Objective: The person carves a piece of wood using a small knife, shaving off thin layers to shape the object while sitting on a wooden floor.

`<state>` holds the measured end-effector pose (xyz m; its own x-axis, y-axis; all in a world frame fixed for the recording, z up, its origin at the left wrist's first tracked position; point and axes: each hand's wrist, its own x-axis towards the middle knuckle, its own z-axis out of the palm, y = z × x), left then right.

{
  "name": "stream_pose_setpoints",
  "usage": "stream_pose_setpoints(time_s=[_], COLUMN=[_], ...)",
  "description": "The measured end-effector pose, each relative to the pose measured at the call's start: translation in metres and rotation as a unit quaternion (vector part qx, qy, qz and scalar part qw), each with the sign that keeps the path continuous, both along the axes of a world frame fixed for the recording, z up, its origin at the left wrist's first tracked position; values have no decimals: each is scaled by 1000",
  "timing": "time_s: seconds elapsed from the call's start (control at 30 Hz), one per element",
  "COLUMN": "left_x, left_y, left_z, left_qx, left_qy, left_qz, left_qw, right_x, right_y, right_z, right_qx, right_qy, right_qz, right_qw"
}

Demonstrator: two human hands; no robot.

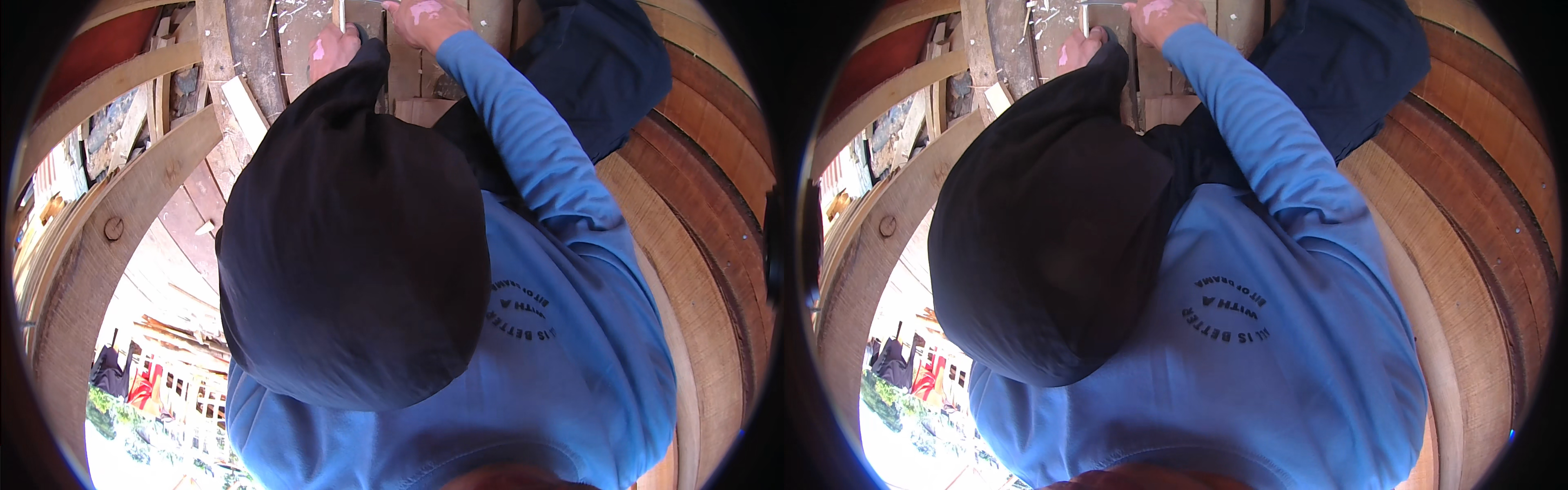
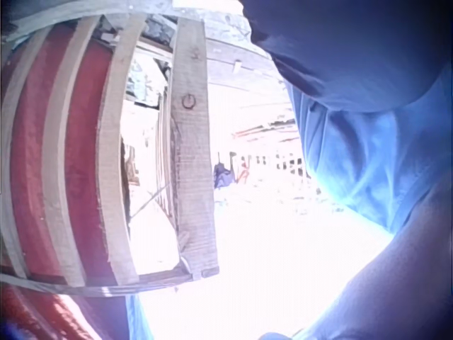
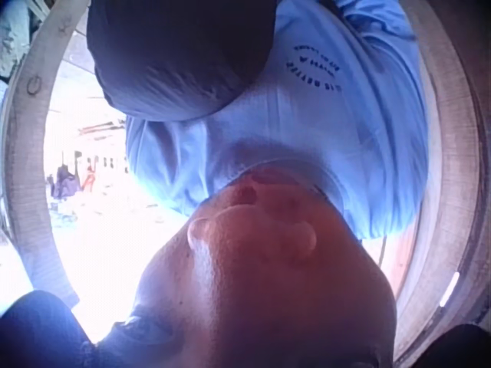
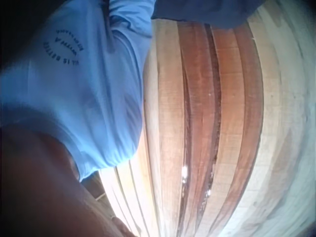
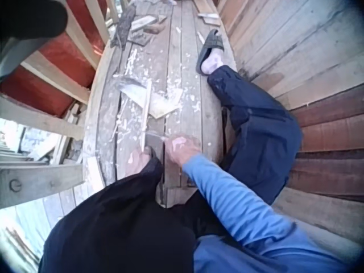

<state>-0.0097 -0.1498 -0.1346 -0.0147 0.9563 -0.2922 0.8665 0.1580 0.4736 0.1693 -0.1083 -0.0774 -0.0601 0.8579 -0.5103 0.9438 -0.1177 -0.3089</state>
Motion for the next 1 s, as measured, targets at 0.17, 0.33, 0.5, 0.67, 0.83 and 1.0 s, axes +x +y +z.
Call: stream_pose_setpoints(time_s=[0.17,0.33,0.5,0.67,0.83,1.0], left_x=[0,-1,0,-7,-5,1], left_y=[-5,-2,-12,-7,-4,1], left_z=[10,2,6,10,10,10], left_qx=[0,-7,10,-12,-16,-28], left_qy=[-45,-75,-72,-122,-128,-79], left_qz=[24,57,50,50,51,60], left_qw=[999,996,996,991,990,995], right_x=[-25,-43,-28,-12,1,20], right_y=[-25,-40,-25,-16,2,13], right_z=[-8,-19,-9,10,16,-7], right_qx=[76,88,-6,-27,-57,-51], right_qy=[-12,43,46,32,-4,-10], right_qz=[-81,-132,-83,-14,64,118], right_qw=[994,986,996,999,996,992])
